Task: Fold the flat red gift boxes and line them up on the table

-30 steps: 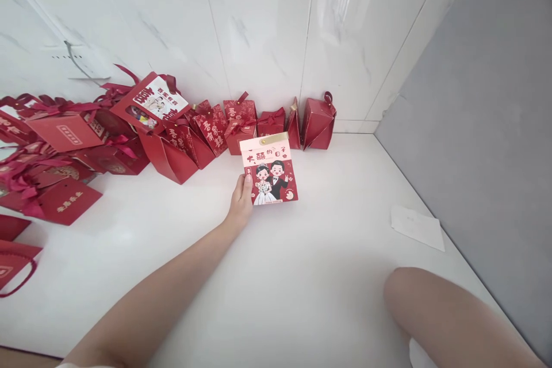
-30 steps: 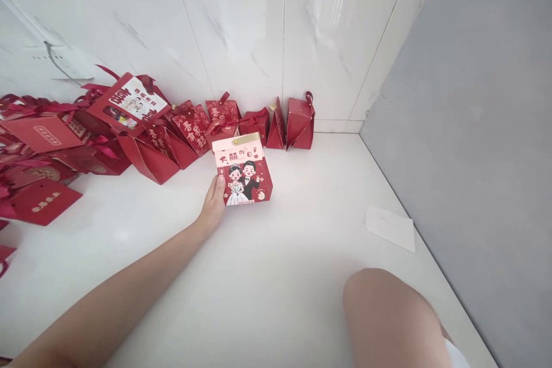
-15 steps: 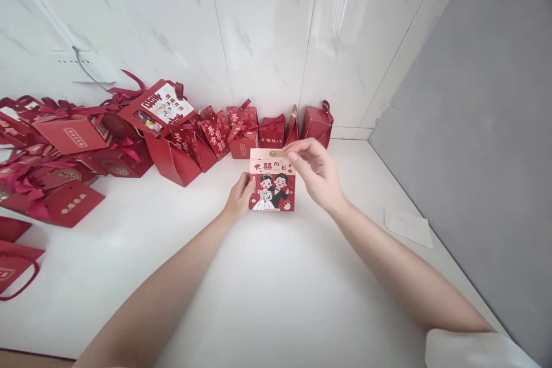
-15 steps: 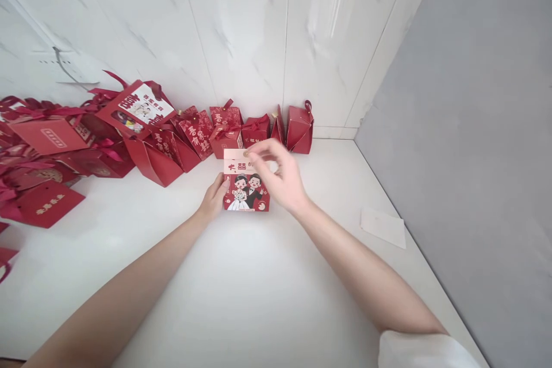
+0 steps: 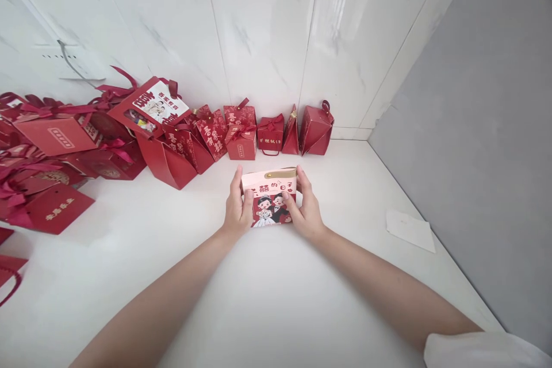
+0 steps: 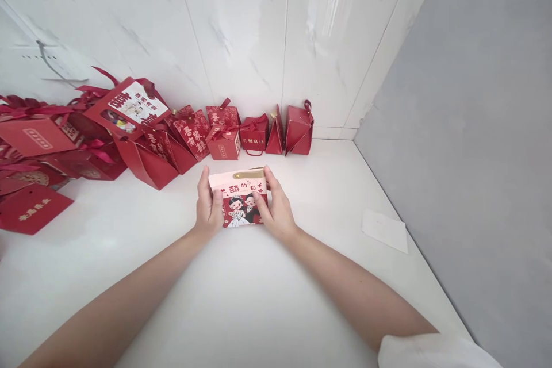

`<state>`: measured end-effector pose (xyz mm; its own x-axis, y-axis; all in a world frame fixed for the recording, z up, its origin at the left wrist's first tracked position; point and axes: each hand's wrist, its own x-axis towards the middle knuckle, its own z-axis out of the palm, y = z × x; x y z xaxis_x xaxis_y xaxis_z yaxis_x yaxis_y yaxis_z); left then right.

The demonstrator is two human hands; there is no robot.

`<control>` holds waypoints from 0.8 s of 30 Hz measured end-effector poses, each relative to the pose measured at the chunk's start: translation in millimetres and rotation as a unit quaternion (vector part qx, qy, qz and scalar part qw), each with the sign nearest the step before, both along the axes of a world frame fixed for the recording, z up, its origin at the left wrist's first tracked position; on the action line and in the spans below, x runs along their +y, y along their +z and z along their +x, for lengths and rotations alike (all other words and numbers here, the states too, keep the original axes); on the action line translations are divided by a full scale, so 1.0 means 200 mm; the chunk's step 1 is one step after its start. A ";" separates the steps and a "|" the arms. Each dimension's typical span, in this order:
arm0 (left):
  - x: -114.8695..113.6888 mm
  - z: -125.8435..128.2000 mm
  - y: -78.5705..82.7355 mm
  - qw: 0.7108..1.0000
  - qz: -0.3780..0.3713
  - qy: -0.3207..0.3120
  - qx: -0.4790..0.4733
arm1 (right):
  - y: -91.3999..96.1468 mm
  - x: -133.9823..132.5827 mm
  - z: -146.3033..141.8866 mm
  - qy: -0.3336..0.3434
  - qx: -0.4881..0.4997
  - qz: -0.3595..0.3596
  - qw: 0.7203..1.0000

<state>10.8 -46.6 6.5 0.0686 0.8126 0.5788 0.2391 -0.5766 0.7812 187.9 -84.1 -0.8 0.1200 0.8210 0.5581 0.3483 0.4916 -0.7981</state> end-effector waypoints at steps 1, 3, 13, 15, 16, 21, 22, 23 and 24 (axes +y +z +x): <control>0.00 0.00 0.00 1.000 -0.007 0.006 0.004 | 0.00 0.00 0.01 0.002 -0.002 -0.001 1.000; 0.00 -0.01 -0.01 1.000 -0.019 0.011 0.017 | 0.00 0.00 0.01 0.006 0.003 -0.002 1.000; -0.01 -0.01 0.03 0.999 -0.046 0.008 0.006 | 0.00 0.01 0.02 0.014 0.044 0.026 0.999; -0.01 0.00 0.04 0.998 -0.056 -0.006 -0.016 | 0.00 0.01 0.02 0.012 0.041 0.014 0.999; -0.01 0.00 0.03 0.998 -0.060 -0.017 -0.030 | 0.00 0.01 0.02 0.012 0.039 0.009 0.999; 0.03 -0.02 -0.01 0.991 -0.090 -0.042 -0.085 | 0.01 0.00 0.02 0.042 0.001 -0.038 0.998; 0.04 -0.02 -0.01 0.989 -0.110 -0.033 -0.093 | 0.01 0.00 0.03 0.062 -0.011 -0.061 0.996; 0.04 -0.02 0.00 0.985 -0.133 -0.024 -0.103 | 0.01 0.00 0.03 0.085 -0.020 -0.086 0.992; 0.04 -0.02 0.01 0.981 -0.157 -0.016 -0.117 | 0.00 0.01 0.03 0.110 -0.025 -0.110 0.988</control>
